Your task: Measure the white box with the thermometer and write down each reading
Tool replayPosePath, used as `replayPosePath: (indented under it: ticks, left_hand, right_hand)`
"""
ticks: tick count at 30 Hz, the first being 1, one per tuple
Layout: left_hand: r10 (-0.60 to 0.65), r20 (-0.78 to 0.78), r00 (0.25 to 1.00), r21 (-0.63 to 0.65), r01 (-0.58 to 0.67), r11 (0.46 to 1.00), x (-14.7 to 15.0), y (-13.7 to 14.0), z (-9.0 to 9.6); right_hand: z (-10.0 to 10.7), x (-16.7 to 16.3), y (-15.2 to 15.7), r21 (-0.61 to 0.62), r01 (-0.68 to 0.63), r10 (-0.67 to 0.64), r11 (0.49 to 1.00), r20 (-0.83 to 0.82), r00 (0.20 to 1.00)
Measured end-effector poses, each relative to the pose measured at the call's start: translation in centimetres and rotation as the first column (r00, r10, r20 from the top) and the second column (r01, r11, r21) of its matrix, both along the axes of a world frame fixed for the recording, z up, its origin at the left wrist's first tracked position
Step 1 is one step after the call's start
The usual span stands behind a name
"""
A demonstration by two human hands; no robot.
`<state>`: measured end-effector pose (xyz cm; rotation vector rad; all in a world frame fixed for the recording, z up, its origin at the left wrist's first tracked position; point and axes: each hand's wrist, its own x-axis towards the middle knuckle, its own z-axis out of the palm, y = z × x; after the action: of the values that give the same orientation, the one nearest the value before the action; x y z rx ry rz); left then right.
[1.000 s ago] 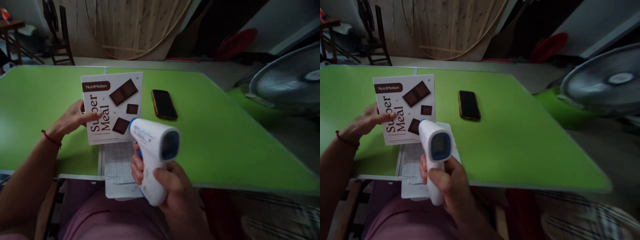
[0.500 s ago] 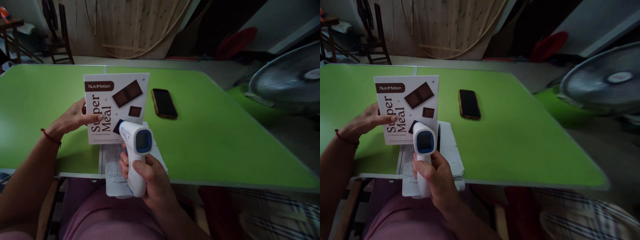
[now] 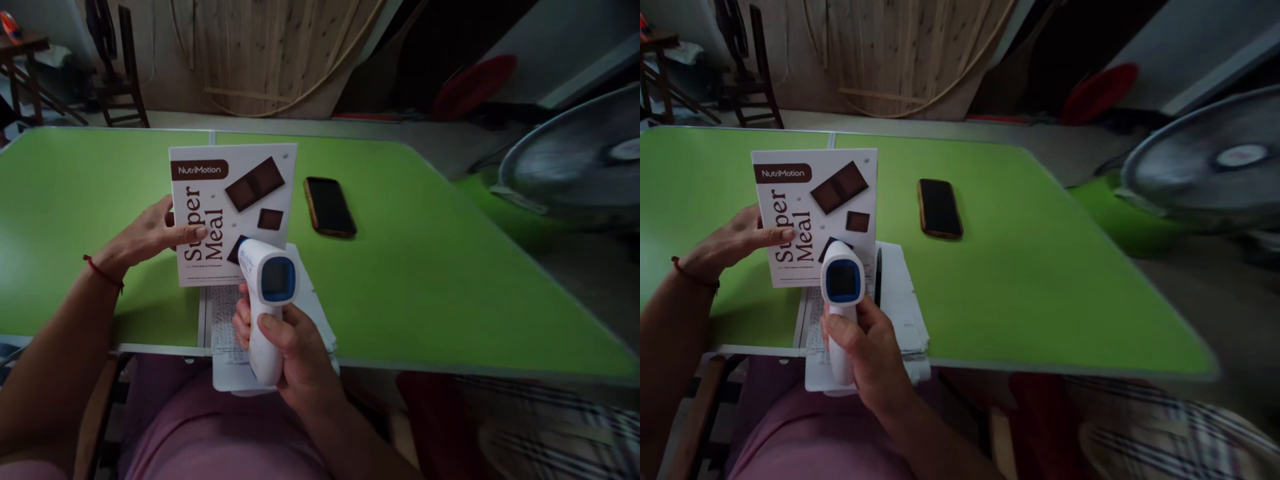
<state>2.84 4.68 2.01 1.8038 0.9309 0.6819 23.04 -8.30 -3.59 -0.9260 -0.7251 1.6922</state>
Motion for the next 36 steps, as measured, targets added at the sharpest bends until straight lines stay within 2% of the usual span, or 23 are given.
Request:
replayPosePath:
  ticks: [14, 24, 36]
  left_hand:
    - [0.012, 0.022, 1.000, -0.055, -0.011, 0.998, -0.1, 0.1, -0.1]
    - [0.026, 0.019, 0.999, -0.045, -0.025, 0.999, 0.1, -0.1, 0.2]
    - [-0.003, 0.021, 1.000, -0.027, 0.004, 1.000, 0.0, 0.0, 0.1]
  right_hand:
    - [-0.4, -0.2, 0.0, -0.024, 0.017, -0.017, 1.000, -0.011, 1.000]
    - [-1.0, -0.1, -0.2, -0.044, 0.023, -0.023, 0.999, -0.009, 1.000]
    - [-1.5, -0.2, -0.4, -0.011, 0.028, -0.028, 1.000, -0.022, 0.999]
